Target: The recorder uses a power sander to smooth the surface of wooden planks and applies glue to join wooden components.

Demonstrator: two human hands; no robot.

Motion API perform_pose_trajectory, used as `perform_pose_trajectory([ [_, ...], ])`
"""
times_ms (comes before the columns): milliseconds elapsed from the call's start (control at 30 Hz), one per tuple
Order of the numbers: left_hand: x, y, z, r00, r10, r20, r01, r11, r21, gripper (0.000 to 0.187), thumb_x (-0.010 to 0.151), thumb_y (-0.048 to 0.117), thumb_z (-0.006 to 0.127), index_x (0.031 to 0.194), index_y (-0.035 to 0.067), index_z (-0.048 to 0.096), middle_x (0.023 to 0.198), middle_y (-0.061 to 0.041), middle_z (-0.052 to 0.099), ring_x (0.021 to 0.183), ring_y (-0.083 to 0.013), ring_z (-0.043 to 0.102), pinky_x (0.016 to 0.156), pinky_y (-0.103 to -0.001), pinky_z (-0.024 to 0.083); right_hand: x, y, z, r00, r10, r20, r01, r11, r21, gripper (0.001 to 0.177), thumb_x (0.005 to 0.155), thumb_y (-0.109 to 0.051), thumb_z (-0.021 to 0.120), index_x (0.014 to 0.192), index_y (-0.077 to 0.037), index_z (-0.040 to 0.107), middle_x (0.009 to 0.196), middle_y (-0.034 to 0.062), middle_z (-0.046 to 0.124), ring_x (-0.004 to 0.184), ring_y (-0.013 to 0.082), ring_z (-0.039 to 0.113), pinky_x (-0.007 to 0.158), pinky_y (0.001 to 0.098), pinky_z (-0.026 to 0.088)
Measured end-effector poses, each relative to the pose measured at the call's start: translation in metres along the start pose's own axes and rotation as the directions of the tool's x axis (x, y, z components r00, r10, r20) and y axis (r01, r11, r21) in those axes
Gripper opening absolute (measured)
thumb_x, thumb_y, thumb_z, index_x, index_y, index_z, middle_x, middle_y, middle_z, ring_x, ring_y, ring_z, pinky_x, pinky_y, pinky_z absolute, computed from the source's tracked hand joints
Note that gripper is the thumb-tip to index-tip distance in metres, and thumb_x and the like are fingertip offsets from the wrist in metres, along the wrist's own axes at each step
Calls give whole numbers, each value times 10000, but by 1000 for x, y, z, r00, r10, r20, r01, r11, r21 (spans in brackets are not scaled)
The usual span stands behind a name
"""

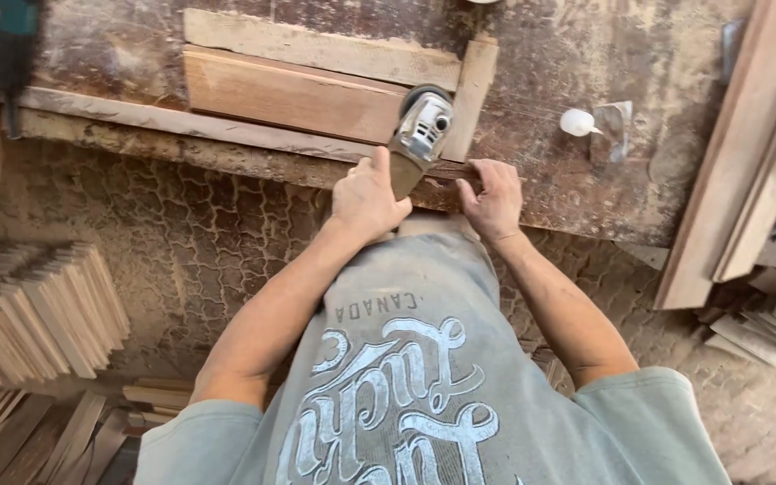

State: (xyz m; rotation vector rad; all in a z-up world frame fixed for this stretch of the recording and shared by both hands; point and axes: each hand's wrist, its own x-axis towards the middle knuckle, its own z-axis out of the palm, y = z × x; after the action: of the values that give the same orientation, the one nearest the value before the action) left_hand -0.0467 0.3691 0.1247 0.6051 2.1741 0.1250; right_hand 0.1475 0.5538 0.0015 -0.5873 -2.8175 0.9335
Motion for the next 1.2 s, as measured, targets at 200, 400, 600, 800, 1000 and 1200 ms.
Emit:
perform_pose_trajectory([
  [200,-13,-58,-27,969,-212,-128,203,976,-84,783,737,408,733,1349,39,412,1067,-247,682,967,-491,727,841,-610,581,33,-12,18,998,65,-2,-64,977,-202,391,804,-470,860,1050,-211,701,905,45,656,850,292,658,827,438,478],
  [400,-22,-174,-57,827,-490,-276,433,868,-244,930,746,438,703,1491,21,334,1034,-304,698,991,-524,711,880,-610,553,61,-35,8,933,340,117,-317,932,-178,476,742,-505,915,878,-140,641,790,118,694,833,393,686,806,476,456],
  [600,-33,-242,-54,726,-571,-384,430,812,-394,853,735,430,714,1431,103,345,1054,-270,715,1024,-473,707,895,-597,537,76,-31,7,820,502,276,-440,860,-259,472,720,-566,898,835,-187,640,842,79,731,918,355,710,843,432,420],
  [800,-42,-141,-37,852,-431,-298,373,898,-231,921,724,388,734,1456,-30,361,1016,-366,685,986,-568,693,870,-659,532,73,-15,13,851,419,318,-335,898,-285,395,789,-515,864,850,-178,667,861,92,729,912,355,716,812,474,442],
  [1000,-32,-41,-35,989,-122,89,119,992,28,728,860,368,673,1319,-29,271,1058,-179,576,761,-260,661,482,-305,607,108,-26,-31,734,564,378,-612,791,10,176,1017,-237,708,913,-120,628,803,9,628,650,99,559,605,256,548],
  [1200,-19,-24,14,987,137,-80,-115,966,232,612,836,456,685,1126,31,353,931,-172,594,669,-292,653,475,-385,584,126,9,6,836,511,203,-474,857,-203,531,949,-629,756,844,-116,671,727,46,692,641,232,659,616,396,544],
])
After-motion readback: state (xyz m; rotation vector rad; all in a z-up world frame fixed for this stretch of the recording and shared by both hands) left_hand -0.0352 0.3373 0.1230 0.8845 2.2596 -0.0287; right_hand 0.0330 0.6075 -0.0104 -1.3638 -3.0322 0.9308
